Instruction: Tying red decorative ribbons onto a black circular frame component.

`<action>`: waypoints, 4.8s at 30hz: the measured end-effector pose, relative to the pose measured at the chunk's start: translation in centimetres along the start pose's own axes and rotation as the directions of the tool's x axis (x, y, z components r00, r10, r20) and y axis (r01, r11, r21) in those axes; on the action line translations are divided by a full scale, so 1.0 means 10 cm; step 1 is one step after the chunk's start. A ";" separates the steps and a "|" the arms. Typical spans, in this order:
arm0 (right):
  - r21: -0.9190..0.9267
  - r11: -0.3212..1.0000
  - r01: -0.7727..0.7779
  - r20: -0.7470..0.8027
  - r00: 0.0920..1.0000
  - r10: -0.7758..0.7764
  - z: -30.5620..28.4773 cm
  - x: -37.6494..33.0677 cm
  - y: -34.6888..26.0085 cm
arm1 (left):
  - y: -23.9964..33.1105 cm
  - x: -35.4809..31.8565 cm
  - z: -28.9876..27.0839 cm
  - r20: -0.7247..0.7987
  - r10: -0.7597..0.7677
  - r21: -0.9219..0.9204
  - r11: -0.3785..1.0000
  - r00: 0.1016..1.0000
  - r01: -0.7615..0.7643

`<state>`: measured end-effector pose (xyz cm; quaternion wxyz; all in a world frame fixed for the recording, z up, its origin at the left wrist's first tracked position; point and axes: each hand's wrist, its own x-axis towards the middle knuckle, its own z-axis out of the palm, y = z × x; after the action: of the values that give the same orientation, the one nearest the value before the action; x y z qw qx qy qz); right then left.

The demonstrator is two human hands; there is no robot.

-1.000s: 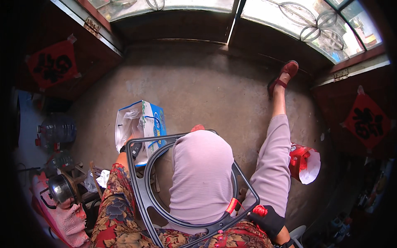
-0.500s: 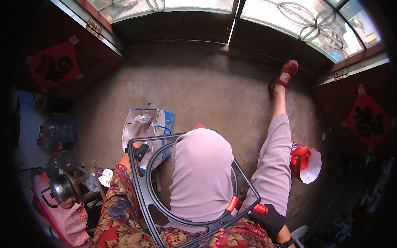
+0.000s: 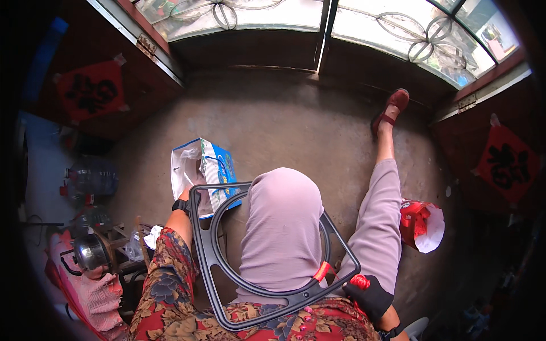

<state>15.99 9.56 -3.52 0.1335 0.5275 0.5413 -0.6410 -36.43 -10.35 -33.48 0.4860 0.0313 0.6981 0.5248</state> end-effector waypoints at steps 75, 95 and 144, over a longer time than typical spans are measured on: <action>0.255 0.958 0.130 -0.017 0.991 -0.131 0.06 0.46 0.66 | 0.66 -3.55 0.52 -0.208 0.232 -0.761 0.573 0.950 -0.306; 0.236 0.962 0.141 -0.052 0.990 -0.133 0.08 0.38 0.62 | 0.13 -3.01 -0.16 -0.437 0.376 -0.619 0.534 0.817 -0.576; 0.011 0.972 0.233 -0.086 0.969 -0.231 0.14 -0.07 0.24 | 0.29 -3.51 0.92 -0.150 0.226 -0.496 0.825 0.962 -0.271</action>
<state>17.27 7.25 -4.48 0.0292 0.4885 0.5978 -0.6349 -12.82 -22.07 -8.44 0.3741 -0.0307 0.5433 0.7510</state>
